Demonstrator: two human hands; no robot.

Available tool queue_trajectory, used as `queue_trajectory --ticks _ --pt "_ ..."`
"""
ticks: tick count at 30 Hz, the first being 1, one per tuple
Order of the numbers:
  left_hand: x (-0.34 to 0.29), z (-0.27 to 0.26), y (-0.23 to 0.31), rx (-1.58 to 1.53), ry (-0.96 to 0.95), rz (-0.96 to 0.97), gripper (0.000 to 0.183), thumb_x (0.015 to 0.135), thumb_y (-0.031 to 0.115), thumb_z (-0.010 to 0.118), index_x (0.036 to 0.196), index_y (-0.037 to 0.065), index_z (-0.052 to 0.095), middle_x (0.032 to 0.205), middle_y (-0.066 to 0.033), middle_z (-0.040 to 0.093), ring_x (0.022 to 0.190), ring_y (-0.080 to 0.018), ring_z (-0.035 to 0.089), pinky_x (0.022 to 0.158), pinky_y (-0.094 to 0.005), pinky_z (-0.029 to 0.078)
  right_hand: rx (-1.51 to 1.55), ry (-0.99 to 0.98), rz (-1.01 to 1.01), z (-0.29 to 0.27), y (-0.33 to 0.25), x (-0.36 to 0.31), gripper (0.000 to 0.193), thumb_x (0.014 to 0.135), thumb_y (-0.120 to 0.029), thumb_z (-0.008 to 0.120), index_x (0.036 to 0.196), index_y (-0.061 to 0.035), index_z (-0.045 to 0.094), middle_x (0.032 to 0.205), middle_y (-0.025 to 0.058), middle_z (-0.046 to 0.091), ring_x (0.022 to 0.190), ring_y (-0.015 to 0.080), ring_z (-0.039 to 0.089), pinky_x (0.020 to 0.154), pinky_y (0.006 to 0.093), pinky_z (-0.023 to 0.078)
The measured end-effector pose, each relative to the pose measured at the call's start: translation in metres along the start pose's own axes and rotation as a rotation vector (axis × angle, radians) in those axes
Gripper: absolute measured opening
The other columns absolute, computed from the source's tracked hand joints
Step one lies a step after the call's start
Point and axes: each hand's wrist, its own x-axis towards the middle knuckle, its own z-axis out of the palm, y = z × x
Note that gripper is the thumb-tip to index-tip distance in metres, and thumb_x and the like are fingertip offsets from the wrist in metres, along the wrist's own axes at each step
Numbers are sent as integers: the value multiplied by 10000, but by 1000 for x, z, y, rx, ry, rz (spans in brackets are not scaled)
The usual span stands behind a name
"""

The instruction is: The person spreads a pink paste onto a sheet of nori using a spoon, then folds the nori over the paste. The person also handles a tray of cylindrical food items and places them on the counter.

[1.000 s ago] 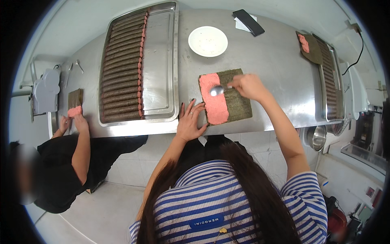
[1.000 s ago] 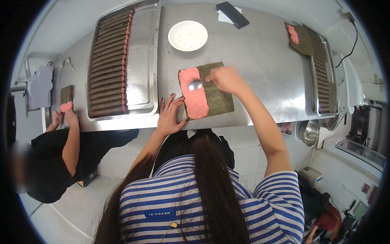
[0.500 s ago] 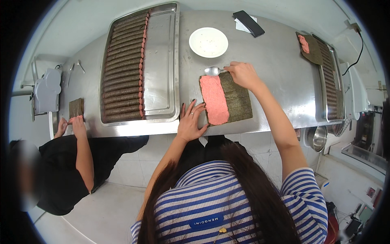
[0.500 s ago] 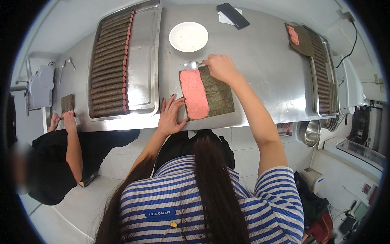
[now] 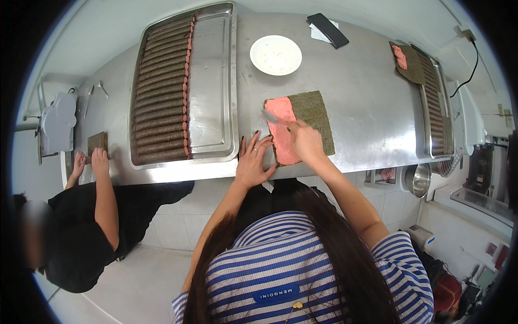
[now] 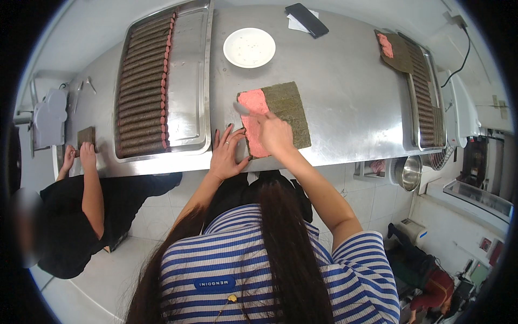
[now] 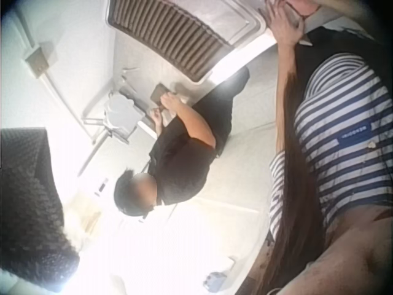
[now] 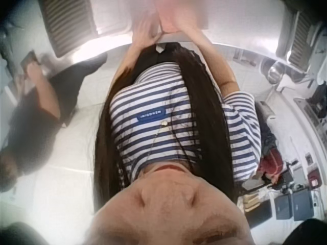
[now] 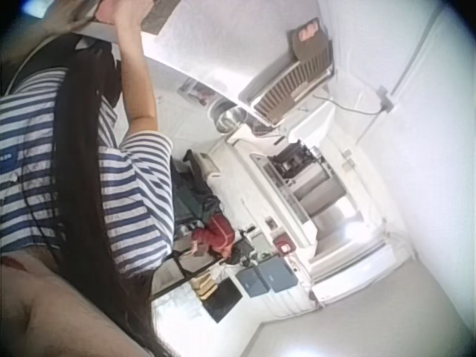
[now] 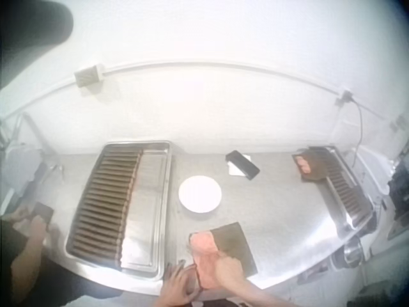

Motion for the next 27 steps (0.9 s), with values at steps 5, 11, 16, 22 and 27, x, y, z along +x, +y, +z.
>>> queue_trajectory --ticks 5,11,16,22,27 --pt "0 2 -2 -4 18 5 661 723 338 715 1289 151 429 1407 -23 440 1415 -309 260 1141 -594 150 -54 110 163 -10 16 13 299 838 -67 494 1085 -72 661 981 183 633 786 401 658 688 490 531" --pt "0 3 -2 -16 19 20 666 723 342 713 1291 141 428 1406 -32 443 1411 -317 266 1136 -596 152 -101 25 120 13 -6 9 300 845 -67 503 1086 -98 679 964 166 650 788 399 647 681 494 521" --pt "-2 1 -2 -30 39 20 662 724 337 716 1287 137 431 1408 -38 443 1410 -326 266 1138 -591 153 5 45 133 -9 -6 16 322 817 -43 503 1092 -78 668 1025 183 640 825 409 660 722 505 521" --pt "0 4 -2 -21 43 36 660 728 343 712 1287 136 430 1409 -36 442 1410 -330 266 1134 -597 156 -73 15 150 12 -7 17 324 810 -40 520 1082 -98 686 1001 169 647 824 401 657 723 495 523" --pt "-2 4 -3 -17 54 31 667 727 351 710 1289 130 428 1407 -37 441 1407 -333 267 1129 -605 155 22 70 97 -12 -11 13 306 813 -52 523 1074 -82 681 989 164 643 815 396 658 728 485 525"
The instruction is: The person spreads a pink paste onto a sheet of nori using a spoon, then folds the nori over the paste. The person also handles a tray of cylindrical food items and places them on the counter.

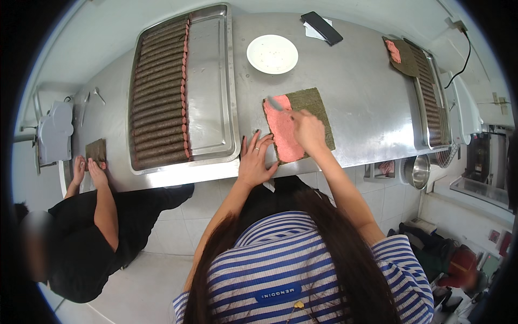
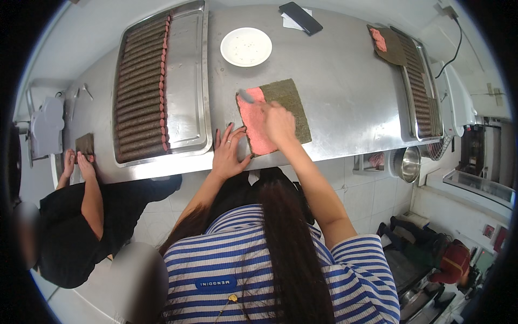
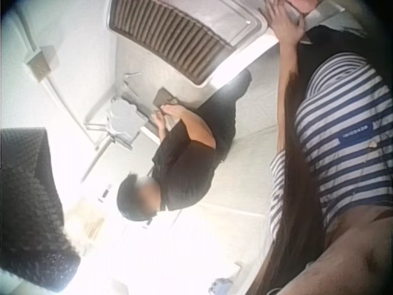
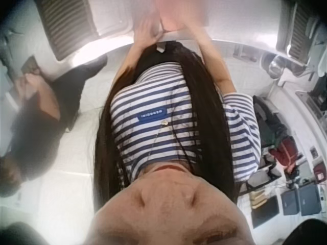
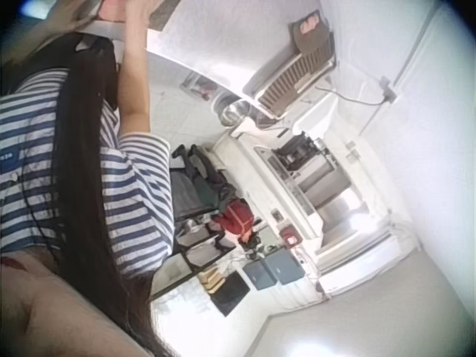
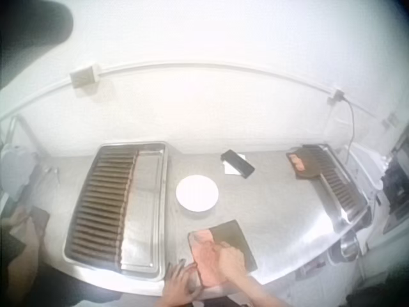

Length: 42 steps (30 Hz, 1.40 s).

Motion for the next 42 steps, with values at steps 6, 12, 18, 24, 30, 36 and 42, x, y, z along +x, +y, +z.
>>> queue_trajectory --ticks 6,12,18,24,30,36,42 --pt "3 -1 2 0 -20 11 684 716 339 719 1289 108 424 1405 -43 437 1404 -335 272 1133 -596 152 -208 -43 33 5 18 -19 303 816 -65 515 1065 -89 686 958 173 641 790 380 670 672 489 532" --pt "1 -2 1 -4 -6 -20 715 713 340 726 1295 74 408 1402 -84 423 1399 -332 280 1147 -569 145 -275 -344 -130 -37 10 -48 356 808 -63 515 1114 -117 689 848 141 615 753 352 656 631 457 523" --pt "3 1 1 -7 1 10 732 709 339 733 1301 66 400 1402 -90 421 1393 -337 286 1147 -564 150 -268 -25 -168 -16 4 10 365 789 -52 538 1118 -114 685 837 129 610 700 332 645 611 437 518" --pt "1 1 -1 1 9 5 734 711 336 733 1305 66 397 1406 -92 418 1387 -342 293 1139 -576 157 -390 -20 -426 -7 20 -6 276 784 -90 566 1036 -44 668 896 103 624 786 273 664 633 385 546" --pt "2 1 0 -9 19 17 736 706 331 736 1303 72 392 1401 -91 421 1384 -345 299 1136 -581 158 -427 11 -367 -13 36 20 267 788 -96 570 1032 -62 673 871 99 614 790 278 651 653 391 539" --pt "2 1 0 -13 31 29 735 699 321 739 1297 75 389 1393 -81 428 1383 -345 300 1137 -580 157 -303 -112 -195 -20 28 15 256 796 -104 571 1021 -100 695 882 123 630 767 326 666 656 440 534" --pt "0 0 0 8 0 -1 735 709 328 743 1307 74 400 1397 -71 419 1393 -311 293 1151 -559 153 -300 -408 -229 -41 23 -49 296 807 -59 514 1017 -111 717 881 139 648 785 348 664 674 463 527"
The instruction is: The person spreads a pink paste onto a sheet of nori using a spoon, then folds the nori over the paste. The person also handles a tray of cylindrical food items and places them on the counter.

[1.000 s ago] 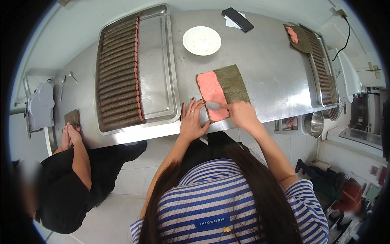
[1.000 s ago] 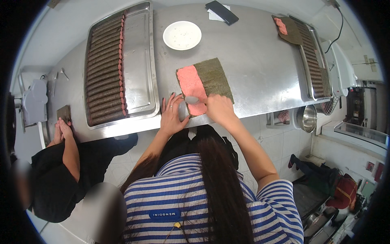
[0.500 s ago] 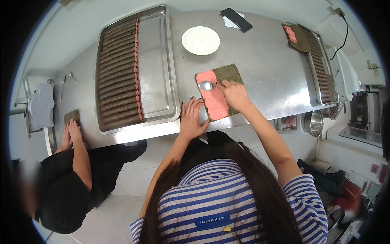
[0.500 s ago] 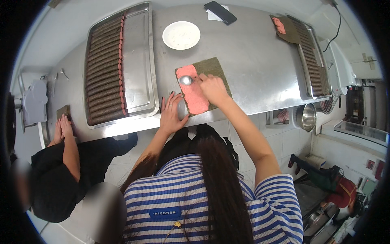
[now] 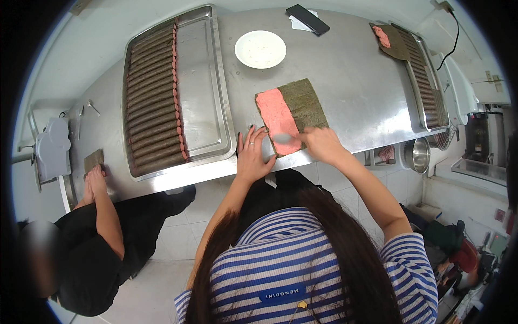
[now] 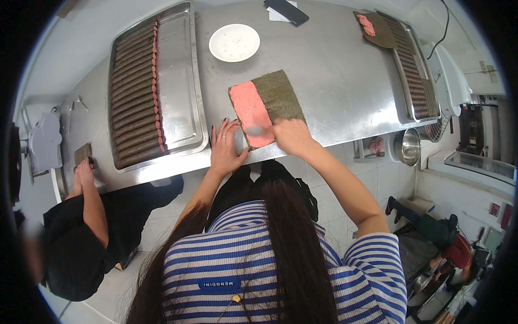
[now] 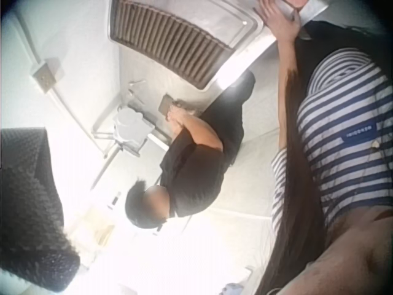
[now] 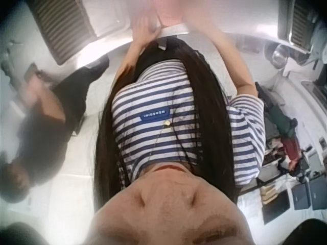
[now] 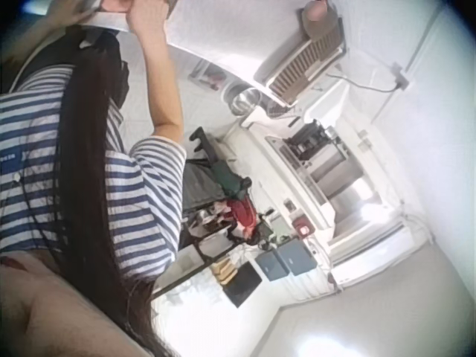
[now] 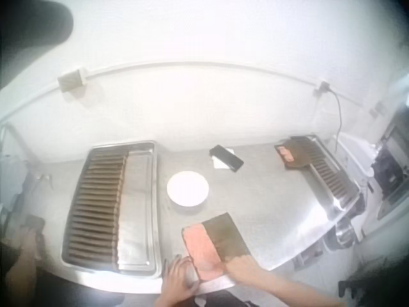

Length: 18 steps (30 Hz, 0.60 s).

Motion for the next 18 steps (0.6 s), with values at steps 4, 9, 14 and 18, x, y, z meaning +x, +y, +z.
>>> queue_trajectory --ticks 4,9,14,18 --pt "0 0 0 -4 11 10 730 706 322 744 1304 75 404 1394 -69 420 1392 -311 293 1150 -561 153 77 -23 -11 -18 10 -6 318 805 -62 505 1021 -136 727 877 129 658 829 335 660 688 474 519" --pt "3 1 0 0 10 25 722 706 313 740 1300 76 405 1393 -68 420 1391 -310 294 1149 -560 158 67 316 160 -1 43 48 326 801 -72 510 1021 -169 731 875 122 659 836 328 657 697 472 514" --pt "1 1 0 -1 12 15 719 696 295 745 1292 79 407 1392 -73 428 1391 -320 296 1144 -569 154 26 146 138 9 22 13 329 797 -83 519 1035 -169 729 890 122 664 837 330 656 703 465 515" --pt "1 1 -1 -19 26 9 714 689 279 752 1285 82 412 1391 -73 433 1392 -322 297 1143 -574 151 97 -156 38 -8 12 -29 344 798 -81 521 1062 -170 722 896 120 667 839 328 656 710 467 514"
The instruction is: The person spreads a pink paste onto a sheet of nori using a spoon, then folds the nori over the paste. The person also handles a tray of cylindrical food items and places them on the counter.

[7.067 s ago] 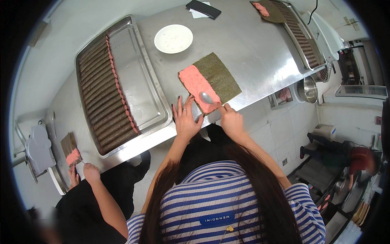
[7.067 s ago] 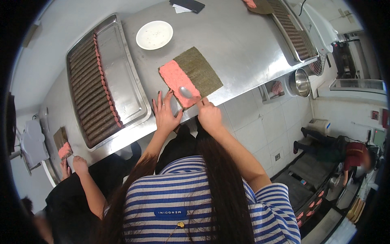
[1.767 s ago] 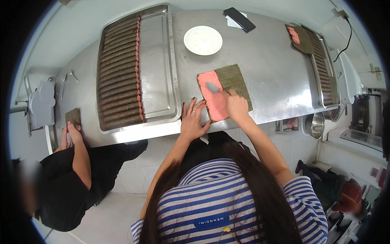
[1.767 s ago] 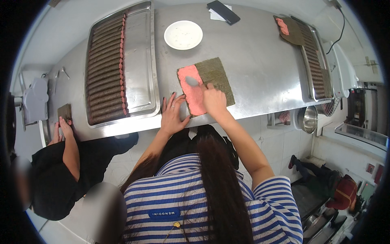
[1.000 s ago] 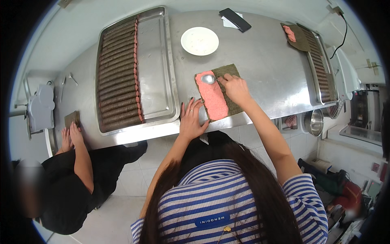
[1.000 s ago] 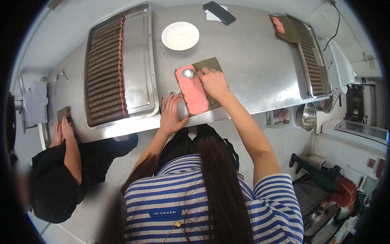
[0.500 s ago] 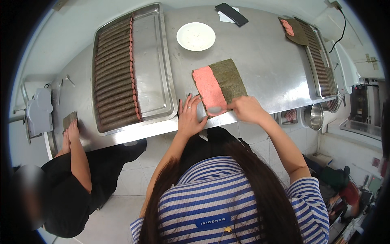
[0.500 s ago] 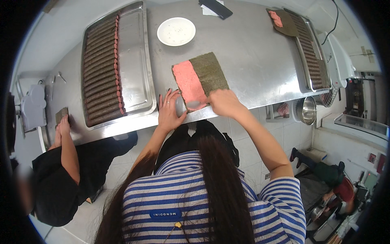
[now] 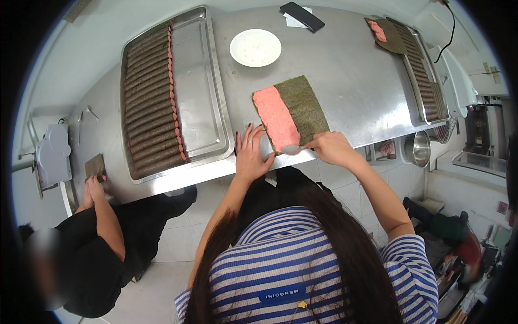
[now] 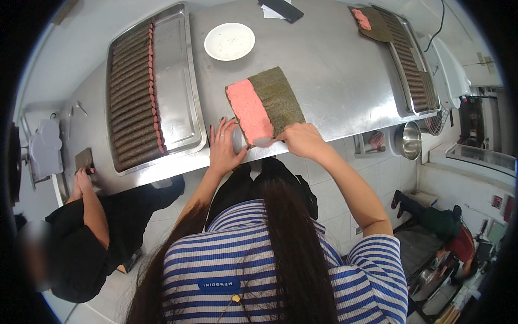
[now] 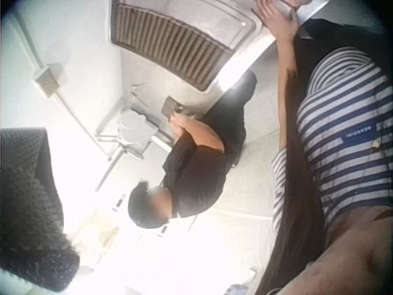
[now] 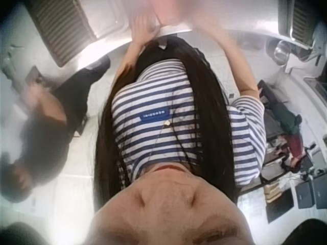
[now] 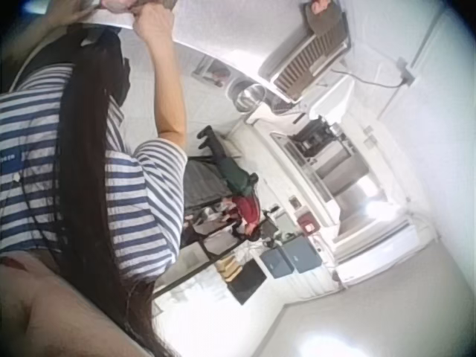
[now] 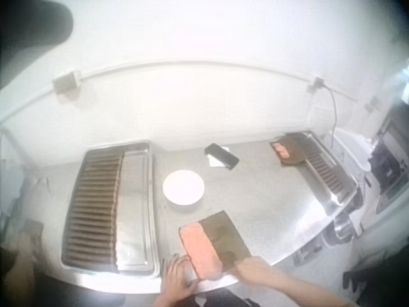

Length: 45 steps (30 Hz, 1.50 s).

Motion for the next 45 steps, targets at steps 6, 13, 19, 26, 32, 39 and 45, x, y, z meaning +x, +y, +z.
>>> queue_trajectory --ticks 6,13,19,26,32,39,45 --pt "3 -3 5 18 -26 2 699 698 267 755 1280 82 416 1392 -72 433 1391 -319 301 1140 -572 159 115 410 127 10 23 26 312 811 -91 532 1055 -148 718 887 121 664 838 332 654 711 467 511" --pt "3 -3 5 27 -22 17 692 703 249 761 1273 72 413 1399 -86 431 1390 -332 303 1134 -582 156 125 336 215 42 -7 3 311 817 -94 529 1061 -140 716 901 115 662 828 333 653 698 457 518" --pt "3 -2 6 0 -12 20 707 679 204 768 1274 69 411 1397 -97 428 1393 -347 295 1141 -586 133 264 319 156 44 -14 -24 350 809 -66 516 1104 -122 696 927 126 661 804 344 654 701 465 523" --pt "3 1 4 -3 -16 15 702 675 196 766 1268 68 413 1401 -100 421 1394 -352 292 1139 -587 131 243 415 328 72 -36 -19 320 822 -72 516 1085 -117 694 944 130 662 786 353 655 688 465 525" --pt "3 0 5 4 -28 6 708 669 193 767 1268 69 409 1402 -100 421 1396 -349 290 1141 -587 130 309 502 198 79 -43 -28 306 810 -72 536 1060 -126 706 893 112 653 727 351 656 629 466 525" --pt "3 0 4 4 -19 21 709 674 194 763 1273 65 405 1406 -97 418 1399 -345 285 1142 -584 129 47 472 254 60 -37 -26 303 803 -64 558 1064 -122 700 824 81 613 676 307 643 582 421 523" --pt "3 -1 5 -3 -26 9 713 679 200 763 1281 65 406 1408 -93 417 1400 -340 286 1142 -582 124 -128 412 189 68 -49 -24 268 752 -97 586 1000 -28 658 869 110 622 696 276 674 582 382 545"
